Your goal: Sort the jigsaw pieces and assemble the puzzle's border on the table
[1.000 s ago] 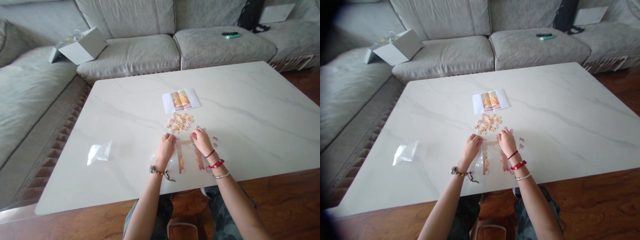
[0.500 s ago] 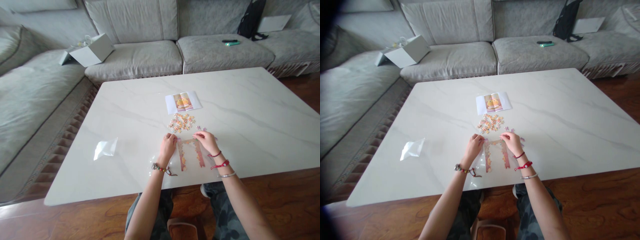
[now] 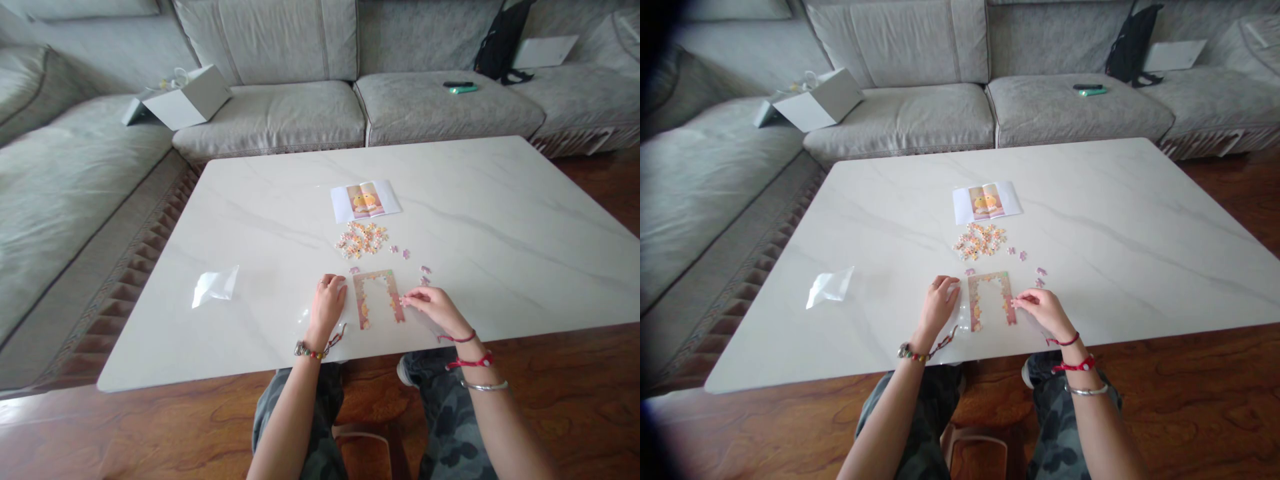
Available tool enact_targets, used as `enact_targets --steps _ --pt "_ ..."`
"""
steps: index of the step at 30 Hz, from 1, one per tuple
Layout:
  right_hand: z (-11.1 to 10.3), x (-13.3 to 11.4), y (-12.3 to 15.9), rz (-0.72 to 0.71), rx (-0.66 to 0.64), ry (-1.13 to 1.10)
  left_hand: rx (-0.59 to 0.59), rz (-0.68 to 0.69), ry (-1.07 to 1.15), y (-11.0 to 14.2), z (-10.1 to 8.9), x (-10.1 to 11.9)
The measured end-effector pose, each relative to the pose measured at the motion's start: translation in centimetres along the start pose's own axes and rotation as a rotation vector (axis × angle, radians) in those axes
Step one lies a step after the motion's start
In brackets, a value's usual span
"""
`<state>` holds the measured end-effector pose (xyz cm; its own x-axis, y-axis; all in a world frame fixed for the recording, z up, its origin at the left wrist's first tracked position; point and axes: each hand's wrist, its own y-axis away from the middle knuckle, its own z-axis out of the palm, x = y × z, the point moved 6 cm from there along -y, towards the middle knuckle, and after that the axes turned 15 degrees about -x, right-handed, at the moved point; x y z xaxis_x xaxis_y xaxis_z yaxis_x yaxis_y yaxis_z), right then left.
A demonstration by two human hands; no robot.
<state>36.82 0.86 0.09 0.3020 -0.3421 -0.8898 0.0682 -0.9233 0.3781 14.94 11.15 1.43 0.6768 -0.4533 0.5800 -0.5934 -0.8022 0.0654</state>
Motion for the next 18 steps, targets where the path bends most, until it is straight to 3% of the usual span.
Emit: enact_targets --steps 4,9,14,18 --pt "0.4 1.5 1.5 0.023 -0.013 0.032 0.036 -0.004 0.016 1.5 0.0 1.1" --pt "0.6 1.4 1.9 0.012 -0.035 0.101 0.039 0.052 0.03 2.6 0.6 2.0" --pt "1.5 0.5 2.2 -0.02 -0.128 0.137 -0.102 0.168 -0.072 2.5 1.5 2.8" --pt "2.0 0.0 2.6 -0.024 -0.079 0.223 -0.208 0.188 -0.16 2.3 2.3 3.1"
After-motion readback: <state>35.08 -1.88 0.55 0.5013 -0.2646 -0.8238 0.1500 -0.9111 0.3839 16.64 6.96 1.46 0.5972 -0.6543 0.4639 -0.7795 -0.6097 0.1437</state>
